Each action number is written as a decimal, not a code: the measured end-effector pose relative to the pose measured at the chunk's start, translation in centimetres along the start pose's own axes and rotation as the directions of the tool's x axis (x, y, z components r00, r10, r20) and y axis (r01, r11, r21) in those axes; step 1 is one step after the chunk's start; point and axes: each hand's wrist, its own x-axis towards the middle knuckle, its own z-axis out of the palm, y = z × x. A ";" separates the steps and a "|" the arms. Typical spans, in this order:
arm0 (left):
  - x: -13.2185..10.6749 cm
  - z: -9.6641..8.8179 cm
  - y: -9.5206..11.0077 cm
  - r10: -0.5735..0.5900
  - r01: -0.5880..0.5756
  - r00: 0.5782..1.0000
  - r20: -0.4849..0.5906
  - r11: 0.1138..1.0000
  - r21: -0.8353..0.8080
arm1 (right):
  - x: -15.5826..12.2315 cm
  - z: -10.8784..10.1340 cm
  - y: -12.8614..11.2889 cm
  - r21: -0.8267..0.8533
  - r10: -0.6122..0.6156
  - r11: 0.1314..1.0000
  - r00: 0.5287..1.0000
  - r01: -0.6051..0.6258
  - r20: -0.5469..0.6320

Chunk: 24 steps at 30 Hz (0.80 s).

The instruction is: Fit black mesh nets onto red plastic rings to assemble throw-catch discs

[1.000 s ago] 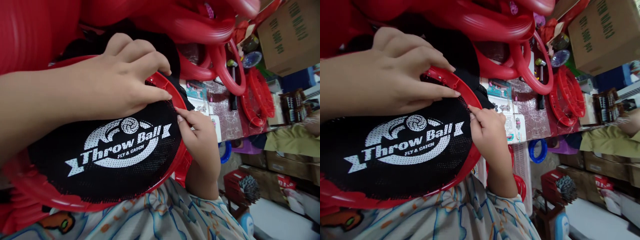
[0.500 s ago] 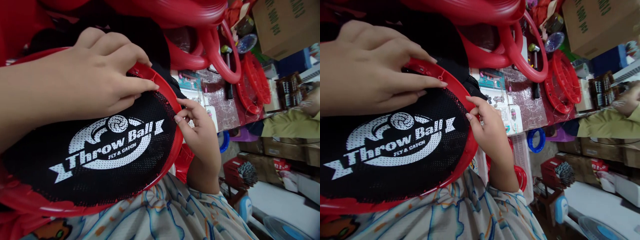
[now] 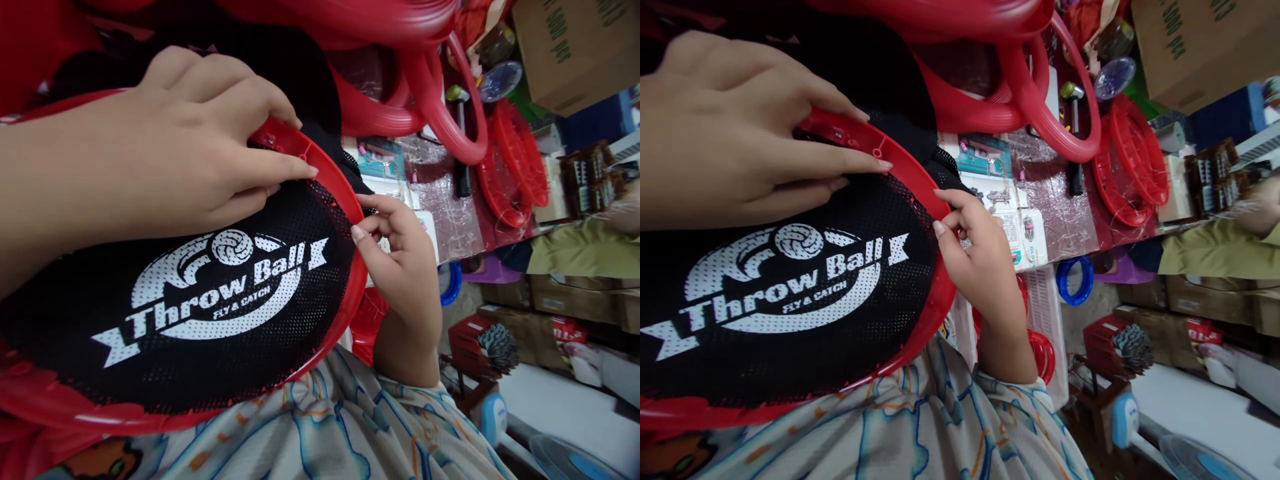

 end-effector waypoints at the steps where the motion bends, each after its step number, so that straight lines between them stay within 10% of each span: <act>1: 0.0 0.0 0.0 0.012 -0.012 1.000 -0.007 1.000 0.003 | 0.0 0.0 0.0 0.005 0.006 1.000 1.000 -0.006 -0.008; 24: -0.1 0.0 -0.1 0.038 -0.038 0.999 0.004 0.998 0.058 | -0.3 0.5 0.2 -0.069 -0.013 0.998 0.996 0.007 -0.088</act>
